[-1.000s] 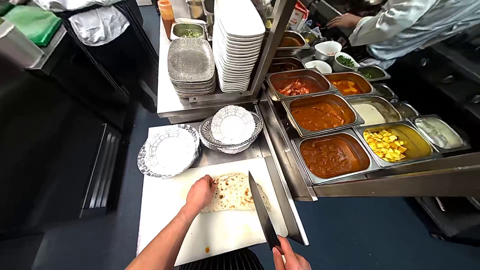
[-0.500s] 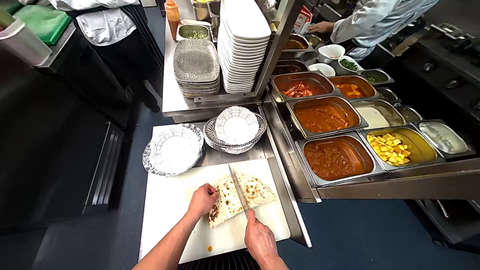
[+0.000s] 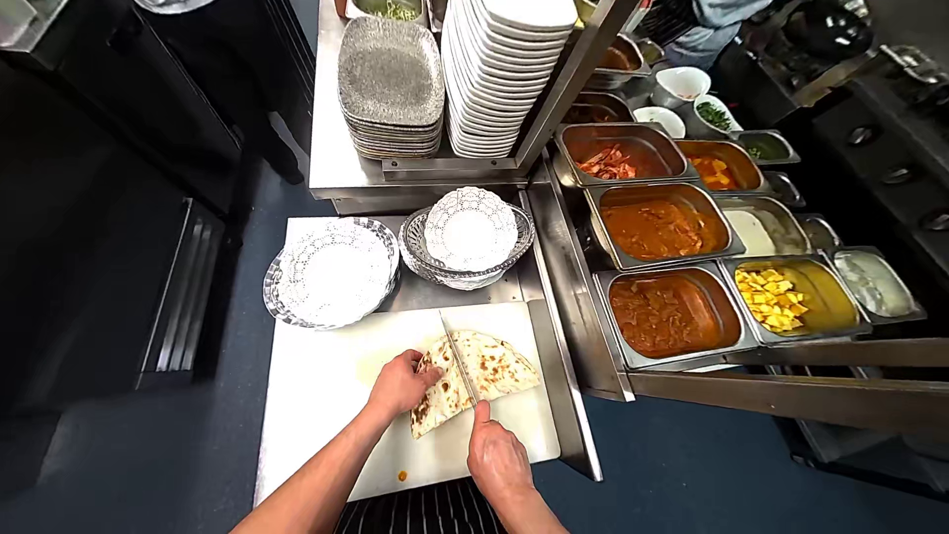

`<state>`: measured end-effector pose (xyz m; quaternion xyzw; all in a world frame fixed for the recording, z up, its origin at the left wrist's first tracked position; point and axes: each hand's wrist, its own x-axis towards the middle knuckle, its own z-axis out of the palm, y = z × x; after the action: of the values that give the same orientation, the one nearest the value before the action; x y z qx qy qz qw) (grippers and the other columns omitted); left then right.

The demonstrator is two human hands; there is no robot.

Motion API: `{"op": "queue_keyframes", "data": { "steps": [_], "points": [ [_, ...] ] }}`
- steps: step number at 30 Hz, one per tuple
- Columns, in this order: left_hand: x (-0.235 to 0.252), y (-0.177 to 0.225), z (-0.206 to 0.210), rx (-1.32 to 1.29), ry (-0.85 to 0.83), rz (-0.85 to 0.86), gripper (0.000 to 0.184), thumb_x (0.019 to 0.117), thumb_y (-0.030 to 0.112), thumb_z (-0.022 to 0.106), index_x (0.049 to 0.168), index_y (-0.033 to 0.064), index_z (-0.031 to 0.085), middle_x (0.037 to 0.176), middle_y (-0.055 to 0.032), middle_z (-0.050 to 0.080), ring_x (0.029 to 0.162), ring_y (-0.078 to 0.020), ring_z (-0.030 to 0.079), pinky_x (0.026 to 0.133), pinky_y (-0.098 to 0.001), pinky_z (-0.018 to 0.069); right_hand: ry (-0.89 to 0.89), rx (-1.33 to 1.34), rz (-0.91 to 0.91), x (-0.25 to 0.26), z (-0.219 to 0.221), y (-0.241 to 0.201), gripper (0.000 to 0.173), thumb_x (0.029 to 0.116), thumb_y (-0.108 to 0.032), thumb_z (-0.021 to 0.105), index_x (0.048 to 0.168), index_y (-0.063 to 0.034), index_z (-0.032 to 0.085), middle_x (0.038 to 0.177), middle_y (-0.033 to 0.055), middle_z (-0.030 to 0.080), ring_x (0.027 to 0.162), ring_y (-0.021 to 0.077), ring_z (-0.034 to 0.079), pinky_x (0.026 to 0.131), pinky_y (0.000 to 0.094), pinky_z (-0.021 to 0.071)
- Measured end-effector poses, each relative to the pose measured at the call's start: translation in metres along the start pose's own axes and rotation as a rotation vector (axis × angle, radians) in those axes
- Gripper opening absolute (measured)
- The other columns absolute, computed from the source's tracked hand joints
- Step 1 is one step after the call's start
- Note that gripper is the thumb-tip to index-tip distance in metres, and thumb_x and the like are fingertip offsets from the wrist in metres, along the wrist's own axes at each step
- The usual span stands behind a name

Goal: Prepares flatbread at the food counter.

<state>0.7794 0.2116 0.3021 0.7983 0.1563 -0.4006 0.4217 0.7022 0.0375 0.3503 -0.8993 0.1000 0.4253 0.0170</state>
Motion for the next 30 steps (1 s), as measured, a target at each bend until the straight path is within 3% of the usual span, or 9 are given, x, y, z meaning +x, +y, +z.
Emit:
{"op": "queue_keyframes", "data": {
  "steps": [2, 4, 10, 17, 20, 22, 25, 30],
  "points": [
    [-0.002, 0.012, 0.002, 0.079, -0.022, -0.055, 0.067, 0.0888, 0.054, 0.072, 0.137, 0.0089, 0.061, 0.127, -0.0161, 0.068, 0.120, -0.0315, 0.065, 0.104, -0.0556, 0.0498, -0.035, -0.019, 0.009, -0.002, -0.013, -0.005, 0.046, 0.1061, -0.012, 0.038, 0.152, -0.0117, 0.036, 0.103, 0.0144, 0.073, 0.101, 0.0329, 0.074, 0.084, 0.0476, 0.0592],
    [-0.002, 0.024, 0.002, 0.138, -0.027, -0.118, 0.059, 0.0877, 0.045, 0.074, 0.131, 0.0072, 0.064, 0.126, -0.0180, 0.067, 0.121, -0.0340, 0.064, 0.102, -0.0580, 0.0497, -0.053, -0.032, 0.013, -0.002, -0.024, -0.007, 0.048, 0.1050, -0.009, 0.040, 0.153, -0.0121, 0.034, 0.104, 0.0151, 0.073, 0.101, 0.0339, 0.074, 0.083, 0.0488, 0.0594],
    [0.006, 0.020, 0.007, 0.164, -0.053, -0.149, 0.052, 0.0898, 0.033, 0.070, 0.132, 0.0054, 0.061, 0.129, -0.0196, 0.066, 0.122, -0.0366, 0.063, 0.101, -0.0597, 0.0509, 0.016, -0.028, -0.006, 0.029, -0.003, -0.003, 0.049, 0.1058, -0.012, 0.040, 0.154, -0.0114, 0.033, 0.105, 0.0153, 0.073, 0.100, 0.0337, 0.074, 0.084, 0.0486, 0.0592],
    [-0.004, -0.013, 0.001, 0.086, -0.005, 0.000, 0.051, 0.0893, 0.032, 0.074, 0.133, 0.0080, 0.061, 0.125, -0.0180, 0.068, 0.118, -0.0339, 0.066, 0.101, -0.0579, 0.0514, 0.104, 0.048, -0.061, 0.039, -0.022, -0.020, 0.052, 0.1038, -0.011, 0.043, 0.155, -0.0123, 0.034, 0.110, 0.0175, 0.072, 0.104, 0.0359, 0.072, 0.086, 0.0515, 0.0583],
    [-0.025, -0.022, -0.017, 0.060, 0.073, 0.117, 0.044, 0.0913, 0.031, 0.072, 0.129, 0.0100, 0.063, 0.113, -0.0150, 0.072, 0.106, -0.0304, 0.070, 0.095, -0.0559, 0.0550, 0.112, 0.069, -0.100, 0.033, -0.018, -0.010, 0.050, 0.1035, -0.012, 0.042, 0.153, -0.0118, 0.036, 0.108, 0.0176, 0.072, 0.104, 0.0370, 0.072, 0.085, 0.0531, 0.0577],
    [-0.047, -0.003, -0.040, 0.111, 0.091, 0.265, 0.039, 0.0934, 0.033, 0.069, 0.126, 0.0125, 0.064, 0.108, -0.0110, 0.073, 0.101, -0.0258, 0.072, 0.092, -0.0528, 0.0569, 0.109, 0.121, -0.167, 0.023, -0.005, 0.008, 0.044, 0.1072, -0.021, 0.039, 0.149, -0.0108, 0.041, 0.104, 0.0184, 0.072, 0.099, 0.0386, 0.072, 0.083, 0.0549, 0.0575],
    [-0.065, 0.059, -0.061, 0.240, -0.015, 0.490, 0.036, 0.0954, 0.035, 0.068, 0.124, 0.0137, 0.067, 0.110, -0.0089, 0.073, 0.104, -0.0221, 0.070, 0.096, -0.0494, 0.0555, 0.038, 0.243, -0.321, 0.022, 0.026, 0.041, 0.040, 0.1094, -0.035, 0.036, 0.138, -0.0100, 0.050, 0.096, 0.0184, 0.071, 0.093, 0.0386, 0.072, 0.081, 0.0558, 0.0566],
    [0.009, 0.148, -0.006, 0.768, -0.334, 0.697, 0.038, 0.0939, 0.030, 0.072, 0.128, 0.0140, 0.068, 0.115, -0.0169, 0.072, 0.112, -0.0370, 0.068, 0.097, -0.0647, 0.0505, -0.101, 0.300, -0.435, 0.045, 0.042, 0.066, 0.043, 0.1099, -0.040, 0.038, 0.131, -0.0077, 0.056, 0.100, 0.0205, 0.070, 0.099, 0.0391, 0.070, 0.085, 0.0581, 0.0545]
  ]
}}
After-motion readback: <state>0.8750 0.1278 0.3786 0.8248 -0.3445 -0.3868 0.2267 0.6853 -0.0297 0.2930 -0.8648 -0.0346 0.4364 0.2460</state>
